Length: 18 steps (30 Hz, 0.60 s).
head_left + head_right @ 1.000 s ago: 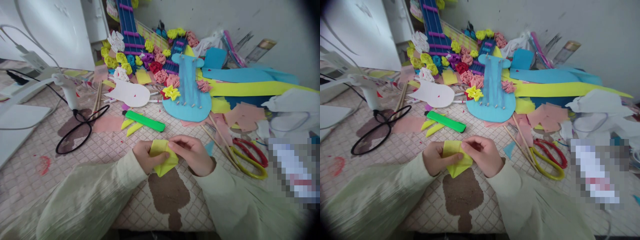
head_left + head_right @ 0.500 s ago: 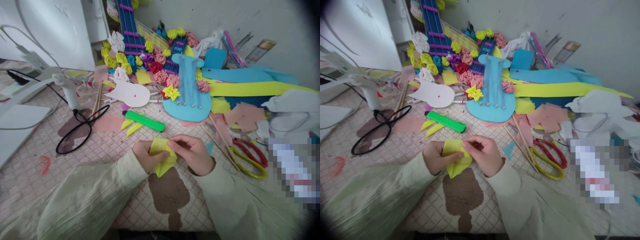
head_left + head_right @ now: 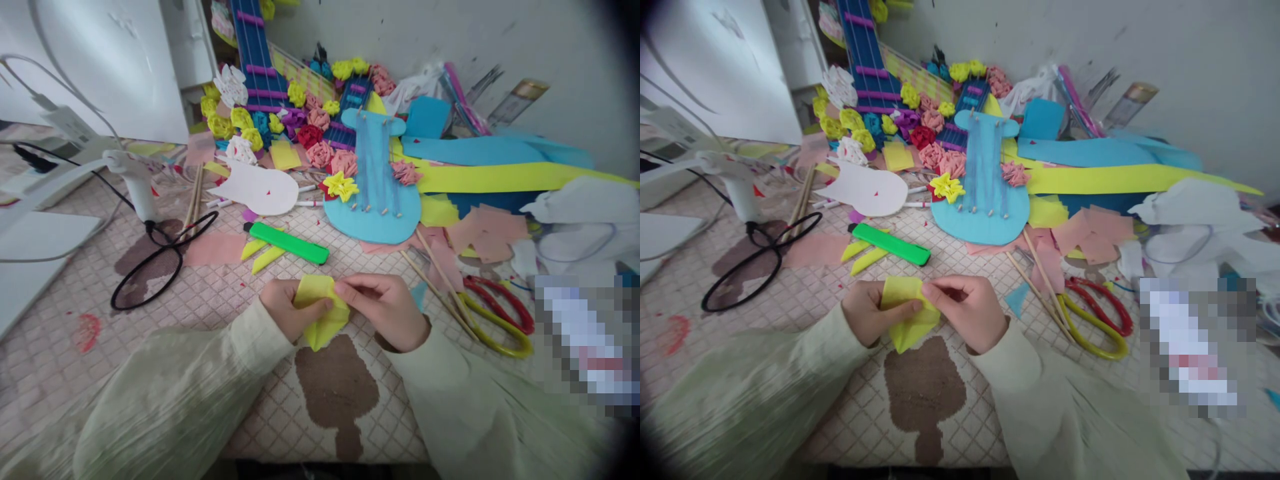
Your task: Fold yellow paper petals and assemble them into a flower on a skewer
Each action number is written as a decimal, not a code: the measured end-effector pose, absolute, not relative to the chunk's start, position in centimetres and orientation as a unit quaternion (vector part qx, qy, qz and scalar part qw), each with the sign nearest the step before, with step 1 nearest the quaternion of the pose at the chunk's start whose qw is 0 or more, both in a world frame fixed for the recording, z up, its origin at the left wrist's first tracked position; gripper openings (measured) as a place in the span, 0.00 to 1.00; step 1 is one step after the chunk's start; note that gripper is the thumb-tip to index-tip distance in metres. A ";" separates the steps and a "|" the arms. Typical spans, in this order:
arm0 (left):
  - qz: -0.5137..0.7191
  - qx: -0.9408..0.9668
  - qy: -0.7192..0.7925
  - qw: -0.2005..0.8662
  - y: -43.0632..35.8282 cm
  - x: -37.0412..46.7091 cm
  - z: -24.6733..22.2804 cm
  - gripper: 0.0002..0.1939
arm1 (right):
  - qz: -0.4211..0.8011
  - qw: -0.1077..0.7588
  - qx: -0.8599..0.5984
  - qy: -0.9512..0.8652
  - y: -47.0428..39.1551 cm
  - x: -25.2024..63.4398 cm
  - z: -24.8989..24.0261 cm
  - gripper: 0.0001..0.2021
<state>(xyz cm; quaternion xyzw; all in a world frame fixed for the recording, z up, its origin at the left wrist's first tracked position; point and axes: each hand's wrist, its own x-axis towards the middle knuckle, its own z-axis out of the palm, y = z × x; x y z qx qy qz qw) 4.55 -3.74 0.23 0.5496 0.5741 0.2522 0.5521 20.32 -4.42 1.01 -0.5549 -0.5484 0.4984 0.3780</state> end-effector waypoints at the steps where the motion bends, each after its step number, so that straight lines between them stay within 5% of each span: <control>1: 0.255 0.548 0.573 0.554 -3.7 4.5 0.3 0.10 | 0.502 0.372 -0.551 -0.553 -4.4 20.4 1.0 0.07; 18: 0.249 0.533 0.578 0.566 -3.2 4.1 0.6 0.12 | 0.458 0.296 -0.542 -0.640 -3.9 21.2 1.4 0.07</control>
